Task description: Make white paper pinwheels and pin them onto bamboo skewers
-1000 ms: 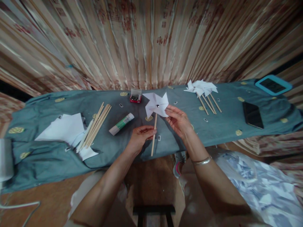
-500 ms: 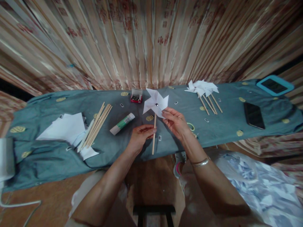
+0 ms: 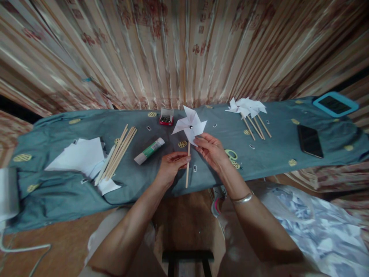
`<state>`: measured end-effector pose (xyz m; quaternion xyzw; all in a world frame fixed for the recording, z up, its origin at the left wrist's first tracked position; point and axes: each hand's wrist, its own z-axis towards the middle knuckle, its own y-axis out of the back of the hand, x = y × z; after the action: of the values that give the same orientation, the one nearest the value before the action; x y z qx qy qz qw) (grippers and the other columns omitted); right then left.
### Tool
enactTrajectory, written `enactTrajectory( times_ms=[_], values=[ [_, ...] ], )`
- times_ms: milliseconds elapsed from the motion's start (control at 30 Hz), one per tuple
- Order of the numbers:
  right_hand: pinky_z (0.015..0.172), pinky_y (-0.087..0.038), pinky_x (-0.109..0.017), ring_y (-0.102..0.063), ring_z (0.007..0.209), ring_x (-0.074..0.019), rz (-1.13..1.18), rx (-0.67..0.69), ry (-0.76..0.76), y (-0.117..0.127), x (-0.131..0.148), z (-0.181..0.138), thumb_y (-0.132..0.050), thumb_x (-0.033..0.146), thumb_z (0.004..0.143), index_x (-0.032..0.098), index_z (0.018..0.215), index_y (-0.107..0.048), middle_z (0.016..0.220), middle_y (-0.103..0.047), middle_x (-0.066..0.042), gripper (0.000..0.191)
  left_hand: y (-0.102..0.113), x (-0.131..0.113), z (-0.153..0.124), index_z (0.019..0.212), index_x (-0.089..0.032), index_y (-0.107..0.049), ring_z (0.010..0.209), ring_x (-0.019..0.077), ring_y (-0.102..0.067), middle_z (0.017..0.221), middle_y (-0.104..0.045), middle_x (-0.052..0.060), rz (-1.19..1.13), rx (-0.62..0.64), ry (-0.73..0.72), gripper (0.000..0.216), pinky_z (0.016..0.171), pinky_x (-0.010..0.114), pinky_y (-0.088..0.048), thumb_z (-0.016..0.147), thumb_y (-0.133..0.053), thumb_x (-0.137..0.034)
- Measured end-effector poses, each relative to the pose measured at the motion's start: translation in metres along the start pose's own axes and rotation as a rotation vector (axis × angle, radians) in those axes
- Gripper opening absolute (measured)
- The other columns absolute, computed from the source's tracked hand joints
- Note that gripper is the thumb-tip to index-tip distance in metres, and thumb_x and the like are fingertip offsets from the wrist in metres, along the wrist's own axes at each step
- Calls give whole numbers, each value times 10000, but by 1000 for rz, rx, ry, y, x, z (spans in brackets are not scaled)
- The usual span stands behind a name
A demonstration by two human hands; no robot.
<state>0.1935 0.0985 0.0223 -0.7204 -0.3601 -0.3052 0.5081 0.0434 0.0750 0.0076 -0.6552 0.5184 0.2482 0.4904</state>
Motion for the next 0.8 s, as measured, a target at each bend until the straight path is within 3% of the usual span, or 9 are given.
enactTrajectory(
  times_ms=[800],
  values=[
    [548, -487, -145, -638, 605, -66, -53, 56, -21, -8, -6, -4, -922, 262, 433, 203, 777, -742, 717, -753, 34, 393, -3, -3, -2, 657, -155, -740, 576, 88, -553, 633, -673, -6, -13, -4, 4, 354, 601, 232, -470, 387, -916, -301]
  ],
)
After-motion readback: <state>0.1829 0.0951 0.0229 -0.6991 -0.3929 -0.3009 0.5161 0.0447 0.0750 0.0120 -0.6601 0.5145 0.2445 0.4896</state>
